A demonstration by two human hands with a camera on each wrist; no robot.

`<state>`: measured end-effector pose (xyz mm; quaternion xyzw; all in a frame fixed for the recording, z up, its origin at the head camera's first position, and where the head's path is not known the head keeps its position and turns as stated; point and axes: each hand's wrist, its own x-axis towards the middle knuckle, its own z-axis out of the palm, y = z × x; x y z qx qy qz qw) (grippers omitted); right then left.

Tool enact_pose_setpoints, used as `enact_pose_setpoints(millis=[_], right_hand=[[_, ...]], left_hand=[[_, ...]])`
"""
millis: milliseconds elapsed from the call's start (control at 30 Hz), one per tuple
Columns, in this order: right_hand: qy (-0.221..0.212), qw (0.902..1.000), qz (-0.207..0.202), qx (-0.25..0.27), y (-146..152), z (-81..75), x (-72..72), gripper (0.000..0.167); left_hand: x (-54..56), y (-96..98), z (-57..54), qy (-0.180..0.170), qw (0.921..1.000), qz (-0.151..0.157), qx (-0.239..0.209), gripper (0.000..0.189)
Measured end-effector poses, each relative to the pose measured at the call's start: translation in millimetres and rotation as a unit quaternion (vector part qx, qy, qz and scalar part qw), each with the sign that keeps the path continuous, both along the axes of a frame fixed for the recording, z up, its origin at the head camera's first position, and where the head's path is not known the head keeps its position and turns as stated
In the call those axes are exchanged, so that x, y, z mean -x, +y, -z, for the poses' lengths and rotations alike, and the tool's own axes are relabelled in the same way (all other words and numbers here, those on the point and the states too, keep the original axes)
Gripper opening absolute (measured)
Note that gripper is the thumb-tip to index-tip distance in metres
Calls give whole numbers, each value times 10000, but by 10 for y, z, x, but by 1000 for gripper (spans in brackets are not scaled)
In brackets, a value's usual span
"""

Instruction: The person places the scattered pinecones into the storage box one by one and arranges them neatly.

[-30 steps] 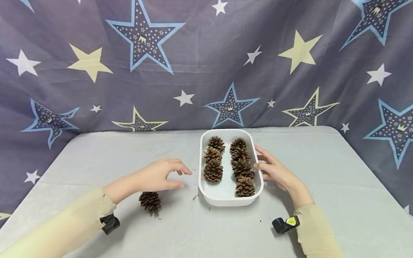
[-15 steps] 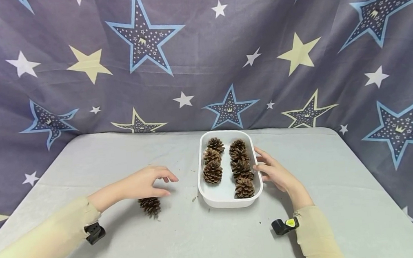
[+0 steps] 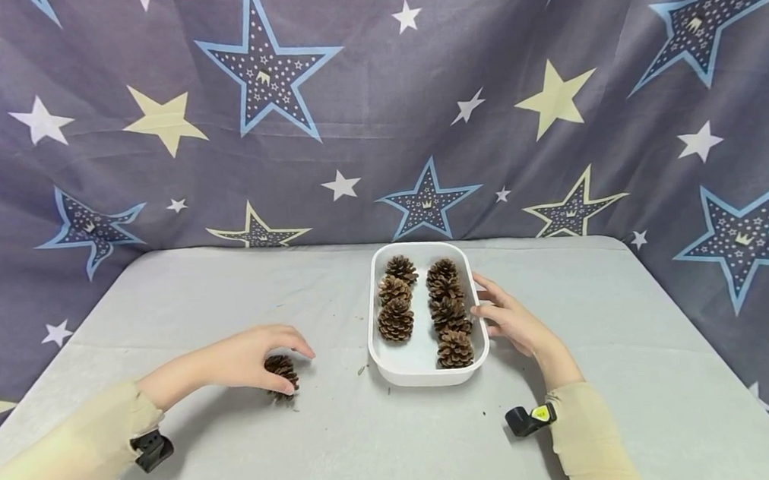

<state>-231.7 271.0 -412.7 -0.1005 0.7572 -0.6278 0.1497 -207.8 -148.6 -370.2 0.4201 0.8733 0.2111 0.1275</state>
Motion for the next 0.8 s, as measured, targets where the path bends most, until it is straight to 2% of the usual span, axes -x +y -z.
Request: enact_pose_setpoints(millis=[333, 500, 800], right_hand=[[30, 10000, 2, 39, -7, 0, -8, 69], [19, 10000, -8, 68, -4, -2, -10, 69], [26, 10000, 0, 73, -7, -11, -10, 69]], left_hand=[[-73, -84, 77, 84, 9996, 177, 204, 53], [-85, -95, 140, 123, 9992, 211, 319, 52], [-84, -91, 186, 72, 9993, 89, 363, 46]])
